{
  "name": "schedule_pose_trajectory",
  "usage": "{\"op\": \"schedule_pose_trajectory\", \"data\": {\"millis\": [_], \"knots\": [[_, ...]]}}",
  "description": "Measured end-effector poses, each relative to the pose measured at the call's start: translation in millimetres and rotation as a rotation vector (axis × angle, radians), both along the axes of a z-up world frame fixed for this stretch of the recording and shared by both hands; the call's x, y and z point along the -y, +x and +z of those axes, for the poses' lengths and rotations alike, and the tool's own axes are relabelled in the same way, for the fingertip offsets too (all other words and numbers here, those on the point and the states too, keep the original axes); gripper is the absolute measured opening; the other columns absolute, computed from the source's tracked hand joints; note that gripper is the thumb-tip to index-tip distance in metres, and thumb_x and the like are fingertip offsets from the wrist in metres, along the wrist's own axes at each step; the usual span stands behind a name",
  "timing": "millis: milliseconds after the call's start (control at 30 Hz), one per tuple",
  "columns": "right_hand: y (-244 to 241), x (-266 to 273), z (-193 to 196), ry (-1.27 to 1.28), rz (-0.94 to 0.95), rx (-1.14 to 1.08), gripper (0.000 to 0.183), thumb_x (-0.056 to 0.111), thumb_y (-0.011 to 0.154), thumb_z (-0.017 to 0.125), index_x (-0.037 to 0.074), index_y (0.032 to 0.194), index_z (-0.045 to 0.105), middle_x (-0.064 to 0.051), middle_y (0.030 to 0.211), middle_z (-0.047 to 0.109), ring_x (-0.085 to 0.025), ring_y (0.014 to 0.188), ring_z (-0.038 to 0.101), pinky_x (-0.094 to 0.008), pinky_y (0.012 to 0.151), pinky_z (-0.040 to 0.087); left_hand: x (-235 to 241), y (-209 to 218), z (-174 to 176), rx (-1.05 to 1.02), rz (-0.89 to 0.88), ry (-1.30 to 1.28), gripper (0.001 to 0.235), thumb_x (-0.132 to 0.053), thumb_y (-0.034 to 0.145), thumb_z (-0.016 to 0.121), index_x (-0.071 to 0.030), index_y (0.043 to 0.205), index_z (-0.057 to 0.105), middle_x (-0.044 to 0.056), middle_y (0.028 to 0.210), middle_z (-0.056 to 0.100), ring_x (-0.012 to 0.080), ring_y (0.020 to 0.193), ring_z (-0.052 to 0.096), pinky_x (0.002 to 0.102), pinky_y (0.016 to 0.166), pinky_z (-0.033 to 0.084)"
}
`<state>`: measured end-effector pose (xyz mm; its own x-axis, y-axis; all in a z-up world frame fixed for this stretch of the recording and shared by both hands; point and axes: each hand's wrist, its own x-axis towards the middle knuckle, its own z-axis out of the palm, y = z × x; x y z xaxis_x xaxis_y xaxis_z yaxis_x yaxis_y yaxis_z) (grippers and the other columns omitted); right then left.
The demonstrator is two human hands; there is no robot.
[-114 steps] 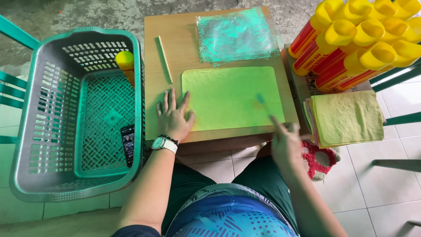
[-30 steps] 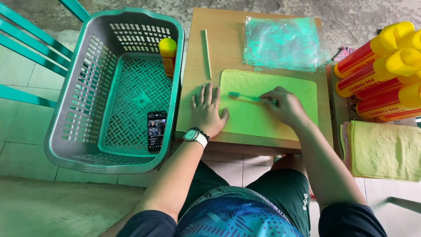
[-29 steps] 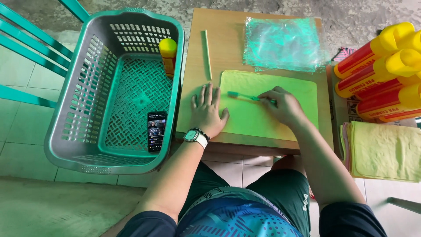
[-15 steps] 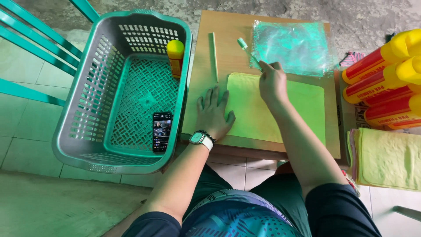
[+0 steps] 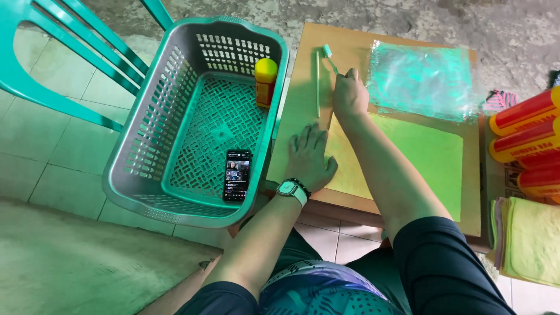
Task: The person uses a toothbrush to scrub a green cloth placed on a wooden table. They repeatedly brush the surface of the cloth, flip it over to clean the other side, and then place a transparent sheet on top of it.
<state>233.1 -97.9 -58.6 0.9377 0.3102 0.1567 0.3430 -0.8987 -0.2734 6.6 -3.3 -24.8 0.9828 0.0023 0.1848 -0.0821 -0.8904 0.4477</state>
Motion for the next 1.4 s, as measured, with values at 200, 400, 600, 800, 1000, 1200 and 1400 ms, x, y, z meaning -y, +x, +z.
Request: {"op": "schedule_pose_trajectory", "data": {"millis": [200,400,600,800,1000,1200,1400], "knots": [[10.1,-11.9,12.1,0.435,-0.349,-0.251,0.028,0.033,0.094,0.053,0.02,0.112,0.071,-0.011,0.102,0.064,-0.039,0.103,0.07,-0.053,0.09,0.054,0.7,1.3,-3.4,0.025,0.013,0.02,0.067,-0.039,0.084,0.05,-0.007,0.142,0.049,0.017,0.155,0.038,0.0332,0.149,0.028,0.057,0.116,0.019],[19.5,16.0,-12.3,0.176,-0.182,0.014,0.032,0.031,0.092,0.068,0.02,0.122,0.071,-0.004,0.093,0.065,-0.033,0.098,0.072,-0.047,0.083,0.06,2.4,4.6,-20.0,0.289,0.066,-0.048,0.054,-0.038,0.078,0.06,-0.007,0.123,0.06,0.019,0.142,0.05,0.0347,0.14,0.043,0.057,0.111,0.032],[-15.3,50.3,-8.5,0.087,-0.064,-0.027,0.016,0.032,0.092,0.065,0.025,0.1,0.076,-0.006,0.1,0.069,-0.03,0.104,0.067,-0.046,0.083,0.058,0.3,-10.7,-10.9,0.306,0.043,-0.036,0.042,-0.045,0.086,0.063,-0.01,0.11,0.067,0.018,0.14,0.053,0.0364,0.137,0.046,0.052,0.104,0.039],[-33.8,53.2,16.4,-0.084,0.178,0.016,0.021,0.029,0.098,0.062,0.023,0.113,0.076,-0.003,0.104,0.065,-0.025,0.113,0.06,-0.041,0.09,0.056,3.5,-18.2,-29.0,0.226,0.129,-0.021,0.048,-0.06,0.085,0.059,-0.02,0.11,0.061,0.003,0.113,0.054,0.0301,0.107,0.058,0.049,0.095,0.044],[-29.2,59.5,6.7,-0.17,0.284,0.181,0.013,0.032,0.094,0.065,0.024,0.101,0.072,0.001,0.1,0.06,-0.021,0.107,0.059,-0.038,0.088,0.056,12.9,-39.2,-29.5,0.247,0.185,0.063,0.05,-0.055,0.092,0.056,-0.018,0.126,0.06,0.005,0.101,0.053,0.0301,0.089,0.062,0.05,0.085,0.046],[-40.8,77.0,33.0,0.217,0.099,-0.171,0.02,0.039,0.089,0.061,0.029,0.105,0.069,0.004,0.076,0.063,-0.021,0.084,0.065,-0.042,0.072,0.056,12.8,-40.7,-30.5,0.239,0.203,0.007,0.042,-0.057,0.091,0.058,-0.02,0.11,0.06,0.0,0.095,0.05,0.0288,0.087,0.06,0.046,0.088,0.045],[-47.0,88.0,71.4,0.473,0.026,-0.427,0.017,0.027,0.083,0.063,0.022,0.095,0.074,0.009,0.07,0.074,-0.004,0.069,0.073,-0.02,0.071,0.052,18.5,-43.7,-16.6,0.104,0.236,-0.054,0.044,-0.043,0.092,0.066,-0.016,0.125,0.056,0.004,0.099,0.058,0.0293,0.094,0.063,0.05,0.1,0.041]]}}
